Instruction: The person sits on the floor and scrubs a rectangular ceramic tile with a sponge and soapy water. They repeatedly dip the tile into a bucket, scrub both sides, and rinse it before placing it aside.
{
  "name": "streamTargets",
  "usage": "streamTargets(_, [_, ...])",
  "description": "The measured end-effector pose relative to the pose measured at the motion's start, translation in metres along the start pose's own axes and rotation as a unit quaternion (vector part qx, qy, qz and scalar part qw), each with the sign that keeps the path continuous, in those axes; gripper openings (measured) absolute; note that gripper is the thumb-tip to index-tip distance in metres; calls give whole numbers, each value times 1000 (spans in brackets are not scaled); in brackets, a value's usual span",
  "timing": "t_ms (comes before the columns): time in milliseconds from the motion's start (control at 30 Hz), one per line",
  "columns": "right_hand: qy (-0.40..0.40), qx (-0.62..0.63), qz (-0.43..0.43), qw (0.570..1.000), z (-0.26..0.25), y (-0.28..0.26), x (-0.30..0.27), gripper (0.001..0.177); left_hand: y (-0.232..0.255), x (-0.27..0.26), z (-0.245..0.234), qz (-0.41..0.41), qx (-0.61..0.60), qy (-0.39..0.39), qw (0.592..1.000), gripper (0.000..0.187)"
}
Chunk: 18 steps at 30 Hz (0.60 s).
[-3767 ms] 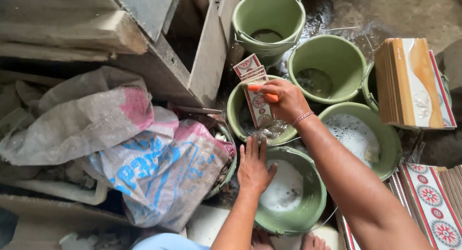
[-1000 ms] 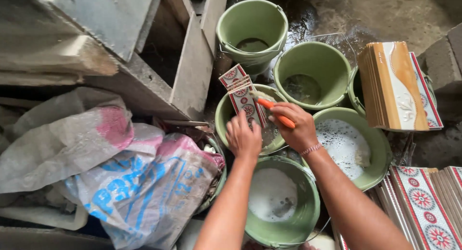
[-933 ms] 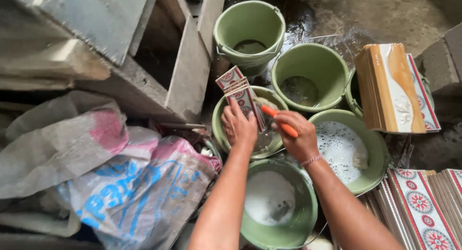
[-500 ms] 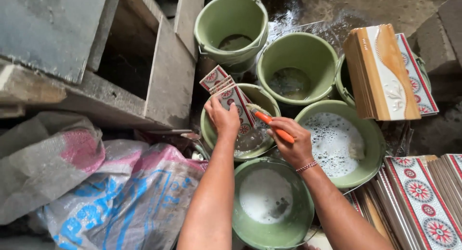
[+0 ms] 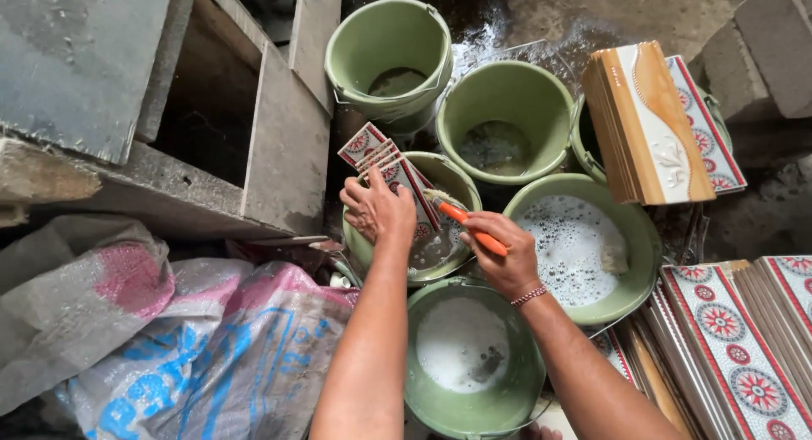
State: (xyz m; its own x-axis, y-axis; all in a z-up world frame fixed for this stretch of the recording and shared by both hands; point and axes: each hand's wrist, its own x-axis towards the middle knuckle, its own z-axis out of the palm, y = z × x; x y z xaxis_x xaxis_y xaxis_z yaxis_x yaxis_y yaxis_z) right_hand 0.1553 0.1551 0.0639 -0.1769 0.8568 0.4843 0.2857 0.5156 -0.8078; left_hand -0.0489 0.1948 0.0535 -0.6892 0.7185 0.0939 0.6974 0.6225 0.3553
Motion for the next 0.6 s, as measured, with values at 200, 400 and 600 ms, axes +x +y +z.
streamTargets(200, [-4, 11, 0, 1000, 1, 8, -6, 16, -35, -11, 2, 116, -170, 5, 979, 24])
streamTargets(400, [-73, 48, 32, 996, -45, -30, 28, 12, -23, -13, -84, 74, -203, -80, 973, 19])
streamTargets(600, [-73, 28, 16, 997, -57, -50, 42, 12, 15, -4, -113, 54, -46, -73, 995, 15])
